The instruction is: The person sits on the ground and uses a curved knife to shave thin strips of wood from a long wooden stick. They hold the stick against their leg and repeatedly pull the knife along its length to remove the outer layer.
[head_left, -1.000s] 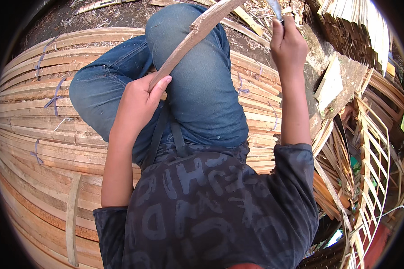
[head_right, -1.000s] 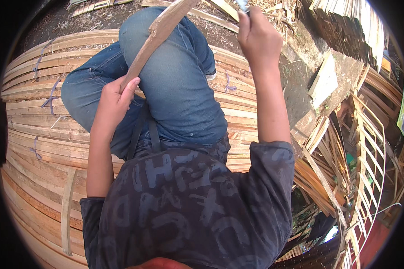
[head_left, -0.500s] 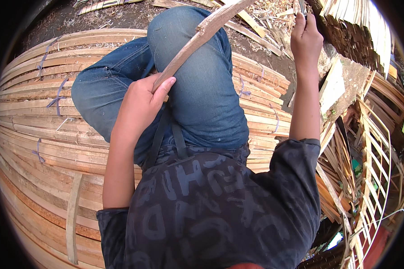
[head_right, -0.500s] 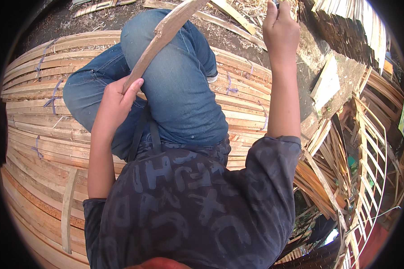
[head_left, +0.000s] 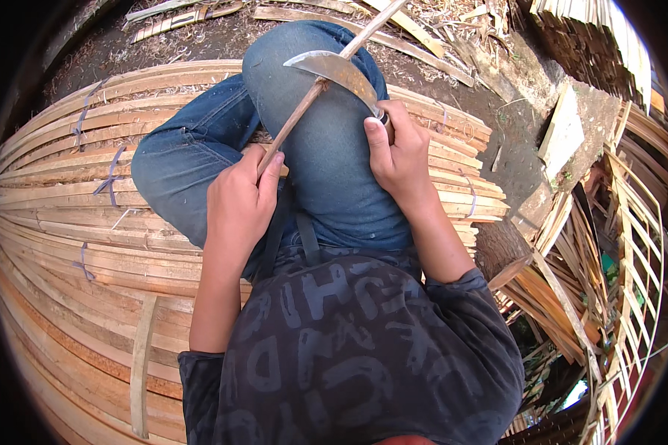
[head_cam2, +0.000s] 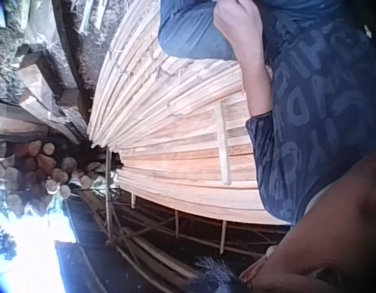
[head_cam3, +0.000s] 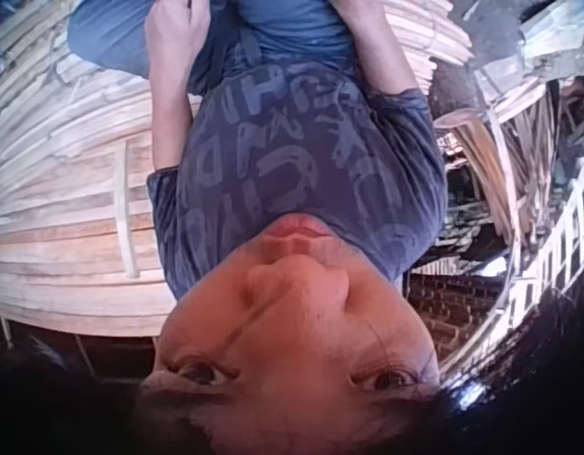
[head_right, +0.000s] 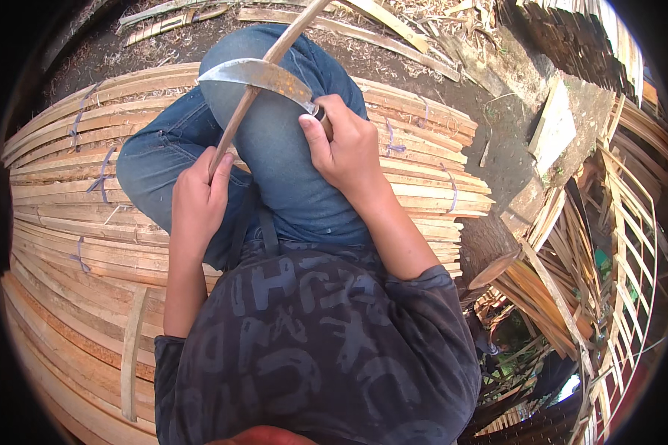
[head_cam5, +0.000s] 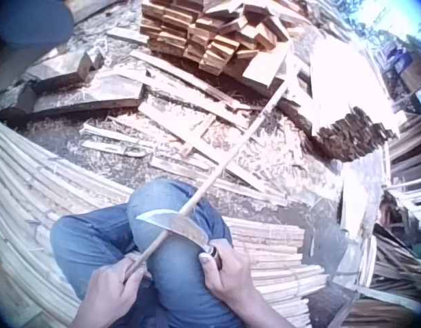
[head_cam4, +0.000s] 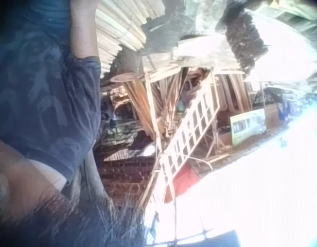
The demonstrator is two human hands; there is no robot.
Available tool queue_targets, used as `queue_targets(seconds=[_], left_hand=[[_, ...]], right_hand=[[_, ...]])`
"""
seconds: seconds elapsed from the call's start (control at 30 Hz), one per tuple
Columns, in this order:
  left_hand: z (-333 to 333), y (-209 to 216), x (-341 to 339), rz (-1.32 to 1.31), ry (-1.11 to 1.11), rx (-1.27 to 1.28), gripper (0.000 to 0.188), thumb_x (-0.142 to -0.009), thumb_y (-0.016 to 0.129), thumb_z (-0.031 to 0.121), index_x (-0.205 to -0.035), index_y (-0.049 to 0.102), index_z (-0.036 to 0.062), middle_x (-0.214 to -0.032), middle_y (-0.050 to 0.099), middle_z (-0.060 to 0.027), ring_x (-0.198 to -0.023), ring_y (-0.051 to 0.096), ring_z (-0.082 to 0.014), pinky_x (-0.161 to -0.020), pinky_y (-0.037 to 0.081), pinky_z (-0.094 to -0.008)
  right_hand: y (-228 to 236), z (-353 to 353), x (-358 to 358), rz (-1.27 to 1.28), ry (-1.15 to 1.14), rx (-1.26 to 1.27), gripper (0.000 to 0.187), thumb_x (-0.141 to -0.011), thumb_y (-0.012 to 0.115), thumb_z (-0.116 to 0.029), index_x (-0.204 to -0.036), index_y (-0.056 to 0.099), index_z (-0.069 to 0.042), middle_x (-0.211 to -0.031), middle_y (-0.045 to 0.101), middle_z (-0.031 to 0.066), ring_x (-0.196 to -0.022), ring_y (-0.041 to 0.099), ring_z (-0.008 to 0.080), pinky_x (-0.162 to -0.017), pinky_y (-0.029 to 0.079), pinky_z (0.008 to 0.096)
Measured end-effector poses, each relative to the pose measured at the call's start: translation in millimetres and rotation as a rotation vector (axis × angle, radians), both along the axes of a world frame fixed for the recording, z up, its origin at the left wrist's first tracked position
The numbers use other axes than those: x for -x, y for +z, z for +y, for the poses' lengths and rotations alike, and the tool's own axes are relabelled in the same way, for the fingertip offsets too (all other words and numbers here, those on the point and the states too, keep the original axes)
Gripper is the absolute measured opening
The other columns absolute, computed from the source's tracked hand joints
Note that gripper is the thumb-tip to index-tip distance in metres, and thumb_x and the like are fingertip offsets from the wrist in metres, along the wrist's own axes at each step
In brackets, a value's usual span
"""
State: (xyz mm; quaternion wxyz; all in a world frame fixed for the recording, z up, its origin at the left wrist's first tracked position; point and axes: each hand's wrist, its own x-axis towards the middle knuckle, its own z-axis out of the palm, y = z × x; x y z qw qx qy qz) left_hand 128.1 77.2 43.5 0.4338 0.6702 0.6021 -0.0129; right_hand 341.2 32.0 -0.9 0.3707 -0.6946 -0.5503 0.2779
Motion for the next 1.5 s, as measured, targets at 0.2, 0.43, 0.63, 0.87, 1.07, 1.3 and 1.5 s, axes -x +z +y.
queue_targets(seconds=[0.2,0.43,0.63,0.87,1.07,1.3,1.5], left_hand=[[-8.4,-3.1,10.9,0.067,-0.037,-0.068,0.03,-0.095,0.055,0.027,-0.082,0.05,0.001,-0.063,0.056,-0.0214,-0.066,0.058,-0.0421,-0.057,0.042,-0.0476],[-13.6,-12.4,12.4,-0.043,0.033,-0.039,0.033,-0.097,0.051,0.024,-0.077,0.045,-0.0015,-0.058,0.044,-0.0197,-0.053,0.043,-0.0351,-0.053,0.036,-0.0411],[-6.9,-11.3,10.6,-0.064,0.042,0.049,0.031,-0.094,0.055,0.025,-0.082,0.05,-0.0022,-0.063,0.053,-0.0258,-0.068,0.055,-0.0466,-0.058,0.041,-0.0473],[-7.6,-15.2,13.7,-0.108,0.066,0.065,0.032,-0.094,0.055,0.025,-0.08,0.05,-0.0028,-0.063,0.051,-0.0254,-0.066,0.054,-0.0465,-0.057,0.041,-0.0454],[-3.5,-10.8,14.2,-0.153,0.089,0.125,0.033,-0.094,0.055,0.026,-0.08,0.052,-0.0034,-0.063,0.051,-0.0236,-0.063,0.053,-0.0429,-0.058,0.042,-0.0426],[-5.4,-15.3,19.6,-0.216,0.102,0.183,0.034,-0.095,0.055,0.027,-0.085,0.057,-0.0048,-0.066,0.053,-0.0216,-0.061,0.053,-0.0364,-0.06,0.042,-0.0405],[-1.4,-20.7,19.8,-0.237,0.089,0.21,0.037,-0.096,0.054,0.029,-0.084,0.056,-0.0058,-0.062,0.048,-0.0181,-0.057,0.045,-0.0286,-0.059,0.041,-0.0379]], right_hand=[[12.4,-1.0,-15.5,0.012,0.0,0.056,0.016,-0.09,0.063,-0.018,-0.094,0.059,-0.002,-0.053,0.049,0.0089,-0.046,0.052,0.0235,-0.046,0.04,0.0326],[38.3,1.0,-41.0,-0.322,0.136,0.092,0.022,-0.089,0.064,-0.025,-0.09,0.058,-0.004,-0.06,0.056,0.0093,-0.051,0.058,0.0264,-0.046,0.043,0.0357],[29.0,13.8,-65.5,-0.634,0.216,-0.05,0.024,-0.089,0.063,-0.032,-0.088,0.055,-0.009,-0.066,0.06,0.0077,-0.056,0.061,0.0271,-0.046,0.046,0.0369],[29.5,29.0,-92.8,-0.814,0.188,-0.049,0.024,-0.091,0.06,-0.035,-0.088,0.056,-0.011,-0.068,0.061,0.0057,-0.056,0.061,0.0268,-0.047,0.046,0.0361],[34.4,46.3,-133.1,-0.921,0.016,0.005,0.029,-0.095,0.052,-0.038,-0.086,0.053,-0.01,-0.065,0.06,0.0067,-0.055,0.061,0.0281,-0.047,0.046,0.0384],[37.7,35.6,-180.7,-0.777,-0.273,0.131,0.028,-0.099,0.048,-0.03,-0.09,0.057,-0.006,-0.061,0.054,0.012,-0.055,0.053,0.0249,-0.052,0.041,0.0355],[31.8,5.6,-93.4,-0.461,-0.063,0.002,0.018,-0.094,0.058,-0.022,-0.091,0.059,-0.004,-0.057,0.052,0.0116,-0.049,0.052,0.0263,-0.05,0.042,0.0343]])
